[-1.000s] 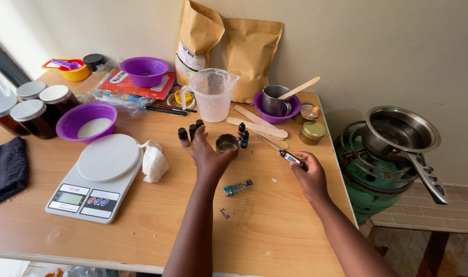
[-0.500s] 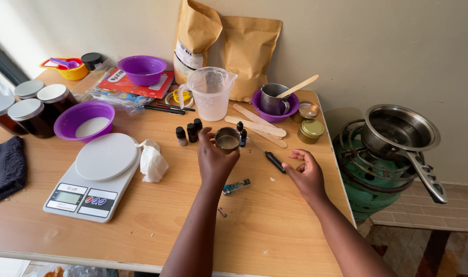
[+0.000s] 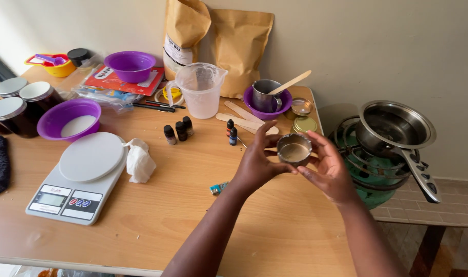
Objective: Checking the temperature of melting wax and stirring it during candle production.
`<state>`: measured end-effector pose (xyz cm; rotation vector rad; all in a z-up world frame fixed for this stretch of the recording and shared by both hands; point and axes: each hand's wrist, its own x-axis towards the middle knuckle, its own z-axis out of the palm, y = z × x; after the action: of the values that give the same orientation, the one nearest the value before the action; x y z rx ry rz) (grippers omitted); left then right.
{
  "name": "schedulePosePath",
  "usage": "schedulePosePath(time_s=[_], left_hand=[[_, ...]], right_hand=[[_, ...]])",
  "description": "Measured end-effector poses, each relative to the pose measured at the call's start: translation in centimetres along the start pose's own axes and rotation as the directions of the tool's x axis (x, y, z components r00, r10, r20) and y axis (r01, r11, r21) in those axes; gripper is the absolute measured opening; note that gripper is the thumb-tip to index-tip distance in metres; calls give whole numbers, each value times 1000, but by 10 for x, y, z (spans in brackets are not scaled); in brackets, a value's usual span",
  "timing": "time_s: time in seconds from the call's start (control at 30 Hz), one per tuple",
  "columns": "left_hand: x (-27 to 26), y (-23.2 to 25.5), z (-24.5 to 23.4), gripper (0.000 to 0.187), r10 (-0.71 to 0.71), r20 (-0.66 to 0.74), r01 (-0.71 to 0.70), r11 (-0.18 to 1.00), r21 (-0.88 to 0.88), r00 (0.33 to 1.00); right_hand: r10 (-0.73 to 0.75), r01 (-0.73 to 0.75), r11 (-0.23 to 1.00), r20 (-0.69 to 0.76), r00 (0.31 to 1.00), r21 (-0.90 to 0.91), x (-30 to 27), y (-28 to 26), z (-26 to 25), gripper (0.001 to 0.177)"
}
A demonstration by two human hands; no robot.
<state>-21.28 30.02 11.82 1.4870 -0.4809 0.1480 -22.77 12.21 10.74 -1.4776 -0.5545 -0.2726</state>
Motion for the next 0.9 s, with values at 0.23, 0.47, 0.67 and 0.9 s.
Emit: schedulePosePath(time_s=[0.23, 0.47, 0.67, 0.9], left_hand=[[35, -17, 67, 112, -9, 75, 28, 968, -249, 997], [68, -68, 159, 82, -64, 45, 77, 729, -681, 997], [83, -108, 213, 35, -580, -336, 189, 662, -725, 742], [83, -102, 215, 24, -214, -467, 118, 967, -226, 858]], right_hand=[[-55, 41, 982, -74, 996, -183, -2, -23, -61, 84], [-135, 60, 929, -184, 974, -365, -6, -30, -128, 80], [-163, 27, 919, -318, 934, -393, -8, -26, -154, 70], [-121, -76, 892, -397, 910, -445, 6, -34, -169, 61]])
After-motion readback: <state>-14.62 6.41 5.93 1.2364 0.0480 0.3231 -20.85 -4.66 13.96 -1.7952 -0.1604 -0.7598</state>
